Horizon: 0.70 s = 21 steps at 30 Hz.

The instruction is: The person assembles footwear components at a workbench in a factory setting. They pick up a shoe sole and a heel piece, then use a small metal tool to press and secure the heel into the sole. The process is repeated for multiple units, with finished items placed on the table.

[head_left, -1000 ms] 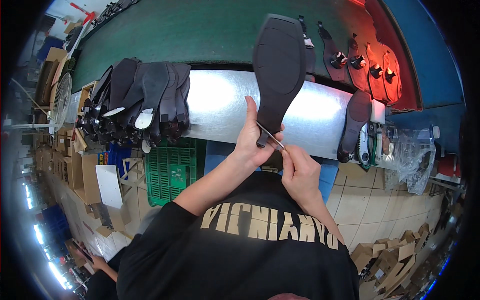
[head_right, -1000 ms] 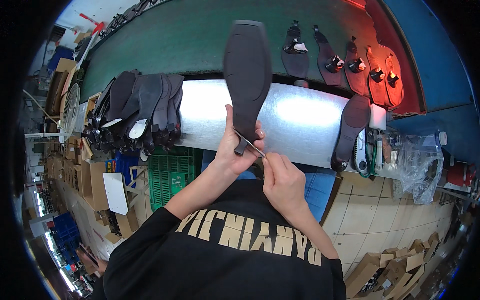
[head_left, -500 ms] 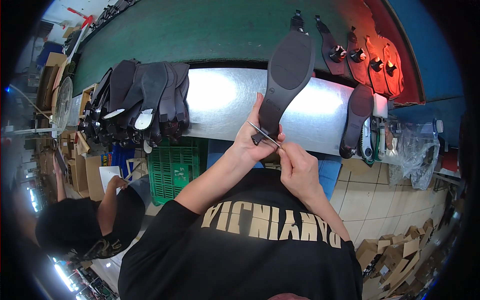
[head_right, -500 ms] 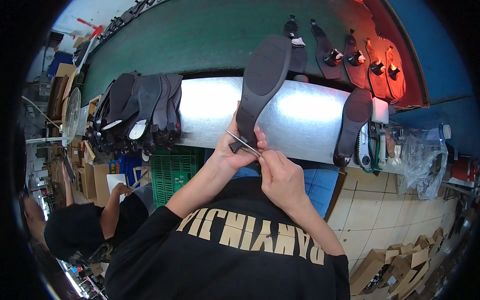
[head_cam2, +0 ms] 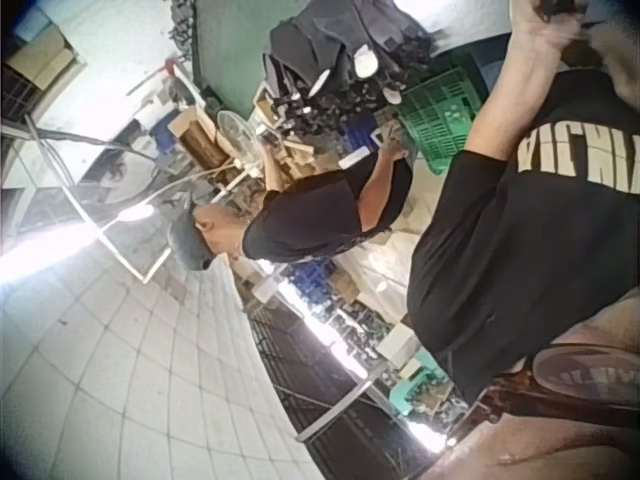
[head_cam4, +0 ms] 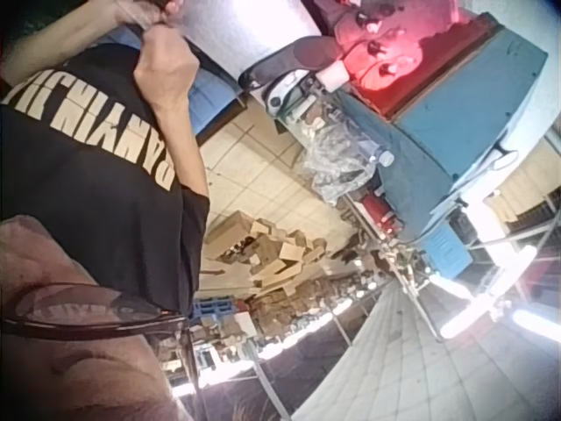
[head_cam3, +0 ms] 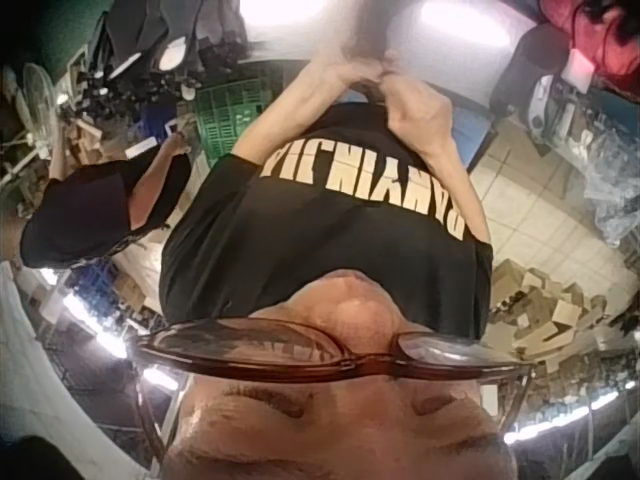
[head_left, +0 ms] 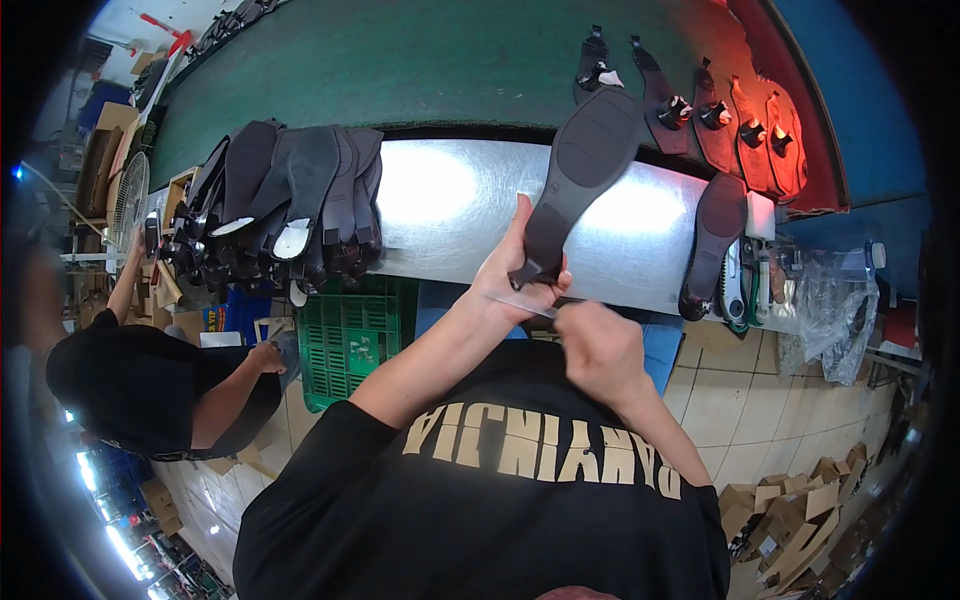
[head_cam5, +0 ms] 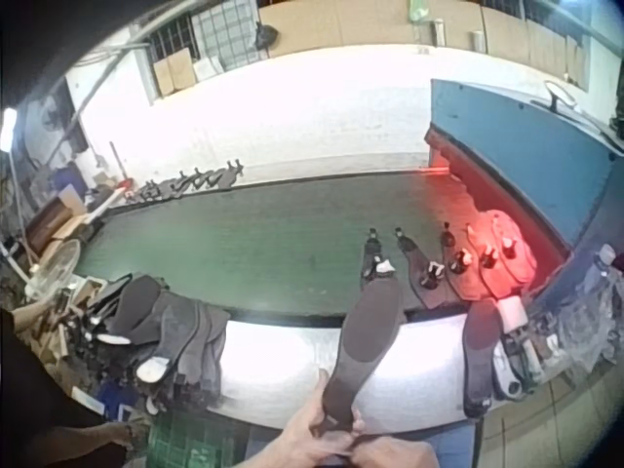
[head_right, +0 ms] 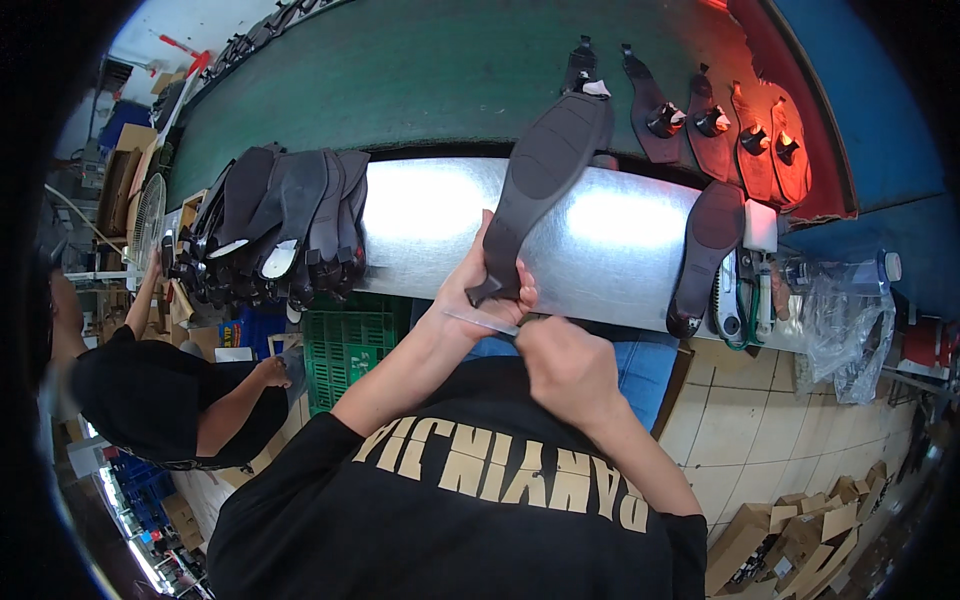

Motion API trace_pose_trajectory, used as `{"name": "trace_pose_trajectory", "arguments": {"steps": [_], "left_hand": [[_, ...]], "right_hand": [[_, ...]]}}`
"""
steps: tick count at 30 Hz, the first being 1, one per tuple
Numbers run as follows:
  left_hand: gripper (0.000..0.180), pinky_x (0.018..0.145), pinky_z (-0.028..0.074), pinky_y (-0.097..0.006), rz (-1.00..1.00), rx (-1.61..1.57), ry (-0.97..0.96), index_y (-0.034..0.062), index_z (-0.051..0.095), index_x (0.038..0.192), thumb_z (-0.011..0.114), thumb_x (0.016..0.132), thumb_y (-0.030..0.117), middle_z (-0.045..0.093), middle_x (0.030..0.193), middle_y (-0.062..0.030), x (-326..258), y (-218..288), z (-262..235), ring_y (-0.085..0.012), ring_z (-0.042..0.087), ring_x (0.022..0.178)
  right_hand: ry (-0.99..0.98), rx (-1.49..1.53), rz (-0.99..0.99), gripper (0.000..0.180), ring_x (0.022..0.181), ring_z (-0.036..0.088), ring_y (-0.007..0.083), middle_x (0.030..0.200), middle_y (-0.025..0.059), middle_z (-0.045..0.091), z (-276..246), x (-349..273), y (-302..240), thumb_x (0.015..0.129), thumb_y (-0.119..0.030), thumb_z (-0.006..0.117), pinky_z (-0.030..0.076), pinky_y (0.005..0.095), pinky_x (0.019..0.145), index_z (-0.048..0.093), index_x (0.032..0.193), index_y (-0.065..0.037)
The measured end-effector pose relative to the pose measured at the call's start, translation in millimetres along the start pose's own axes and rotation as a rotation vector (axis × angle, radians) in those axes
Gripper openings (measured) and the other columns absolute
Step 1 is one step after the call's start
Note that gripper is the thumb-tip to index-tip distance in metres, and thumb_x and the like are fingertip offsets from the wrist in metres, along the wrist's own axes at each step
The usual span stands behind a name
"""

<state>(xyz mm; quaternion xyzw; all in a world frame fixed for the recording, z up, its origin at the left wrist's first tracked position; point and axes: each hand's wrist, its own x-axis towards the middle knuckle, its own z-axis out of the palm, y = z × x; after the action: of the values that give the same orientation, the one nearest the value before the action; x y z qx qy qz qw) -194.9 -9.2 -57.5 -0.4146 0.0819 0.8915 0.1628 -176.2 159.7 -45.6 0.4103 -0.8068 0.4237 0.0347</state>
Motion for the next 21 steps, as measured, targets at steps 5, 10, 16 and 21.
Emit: {"name": "trace_pose_trajectory", "arguments": {"steps": [5, 10, 16, 21], "left_hand": [[0.054, 0.059, 0.048, -0.032, 0.017, -0.116, -0.112, 0.0110, 0.061, 0.078, 0.066, 0.075, 0.064, 0.059, 0.070, -0.0029, 8, 14, -3, -0.0188, 0.057, 0.066], [0.052, 0.060, 0.051, -0.030, 0.219, 0.032, -0.076, 0.0103, 0.060, 0.093, 0.069, 0.076, 0.058, 0.061, 0.081, -0.0036, -5, 0, -1, -0.0164, 0.061, 0.074], [0.041, 0.060, 0.051, -0.027, 0.178, 0.094, -0.180, 0.0101, 0.060, 0.101, 0.068, 0.084, 0.047, 0.064, 0.086, -0.0051, 1, -5, -10, -0.0163, 0.062, 0.077], [0.035, 0.060, 0.051, -0.028, 0.184, 0.101, -0.227, 0.0098, 0.060, 0.104, 0.065, 0.088, 0.040, 0.066, 0.089, -0.0064, -2, -4, -13, -0.0172, 0.063, 0.078]], "right_hand": [[0.058, 0.191, 0.219, 0.004, 0.055, 0.056, 0.0203, 0.072, 0.0098, 0.058, 6, 2, -9, 0.081, -0.002, 0.062, 0.045, 0.0318, 0.051, 0.060, 0.084, -0.004], [0.306, 0.479, 0.504, 0.008, 0.060, 0.051, 0.0042, 0.073, 0.0036, 0.062, 0, 30, 7, 0.086, -0.002, 0.061, 0.041, 0.0241, 0.053, 0.063, 0.092, 0.002], [0.283, 0.755, 0.642, 0.008, 0.066, 0.056, 0.0030, 0.074, -0.0004, 0.062, 5, 44, 7, 0.090, -0.003, 0.060, 0.047, 0.0185, 0.062, 0.063, 0.091, 0.004], [0.171, 0.805, 0.643, 0.009, 0.066, 0.055, 0.0037, 0.073, 0.0001, 0.062, 2, 45, 14, 0.089, -0.004, 0.061, 0.045, 0.0187, 0.060, 0.064, 0.089, 0.004]]}}
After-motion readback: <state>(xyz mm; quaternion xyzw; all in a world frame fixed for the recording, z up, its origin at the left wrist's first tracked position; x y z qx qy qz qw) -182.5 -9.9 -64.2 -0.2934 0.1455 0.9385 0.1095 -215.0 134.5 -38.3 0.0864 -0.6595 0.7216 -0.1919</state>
